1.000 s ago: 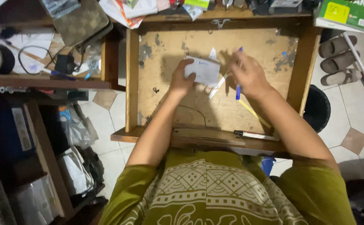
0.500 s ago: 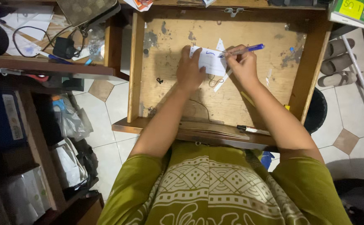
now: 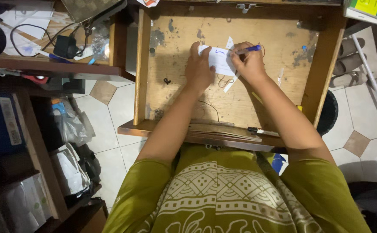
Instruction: The person organizes a cluttered desk by sorting through various items, including papers, pens, and small objects. They pick up and examine items, place some into a small container, and write on a piece of paper with a blue pen. The person also wipes the surface of the desk with a cloth.
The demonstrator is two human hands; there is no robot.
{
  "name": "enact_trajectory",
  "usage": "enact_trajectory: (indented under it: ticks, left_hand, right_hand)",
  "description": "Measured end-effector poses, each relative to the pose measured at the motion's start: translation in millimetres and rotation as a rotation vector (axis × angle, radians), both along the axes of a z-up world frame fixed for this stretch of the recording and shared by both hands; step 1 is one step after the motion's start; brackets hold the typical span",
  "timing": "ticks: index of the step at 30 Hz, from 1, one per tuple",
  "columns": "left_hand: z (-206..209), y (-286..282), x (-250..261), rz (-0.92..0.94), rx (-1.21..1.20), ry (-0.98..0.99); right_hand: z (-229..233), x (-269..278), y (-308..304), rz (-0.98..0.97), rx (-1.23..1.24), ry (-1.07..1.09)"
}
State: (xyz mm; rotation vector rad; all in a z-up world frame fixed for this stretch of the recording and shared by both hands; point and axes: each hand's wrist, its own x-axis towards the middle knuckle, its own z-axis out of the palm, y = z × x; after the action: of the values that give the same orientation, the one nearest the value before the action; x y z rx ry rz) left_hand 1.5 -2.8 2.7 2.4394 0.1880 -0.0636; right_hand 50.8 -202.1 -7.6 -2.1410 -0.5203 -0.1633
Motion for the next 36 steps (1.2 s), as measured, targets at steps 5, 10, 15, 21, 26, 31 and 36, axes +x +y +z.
enact_trajectory:
  ticks: [5, 10, 15, 21, 26, 31, 36]
  left_hand:
    - [-6, 2, 0, -0.023, 0.01, -0.1]
    - [-9, 2, 0, -0.017, 0.027, -0.15]
    - [-6, 3, -3, -0.022, -0.011, -0.111]
    - [-2, 2, 0, -0.006, 0.004, -0.089]
    - [-4, 1, 2, 0.016, -0.008, -0.035]
    - [-11, 3, 3, 0.003, 0.014, -0.135]
    - [-11, 0, -1, -0.004, -0.004, -0.123]
  right_hand:
    - [3, 2, -9, 0.059, 0.0, -0.094]
    - [-5, 7, -18, 0.033, 0.224, 0.205]
    - [2, 4, -17, -0.051, 0.276, 0.388]
    - [5, -5, -1, 0.045, 0.042, 0.082]
    - [9, -1, -6, 0.102, -0.065, -0.071]
    - [8, 3, -9, 0.074, -0.016, 0.008]
    - [3, 0, -21, 0.106, -0.034, -0.087]
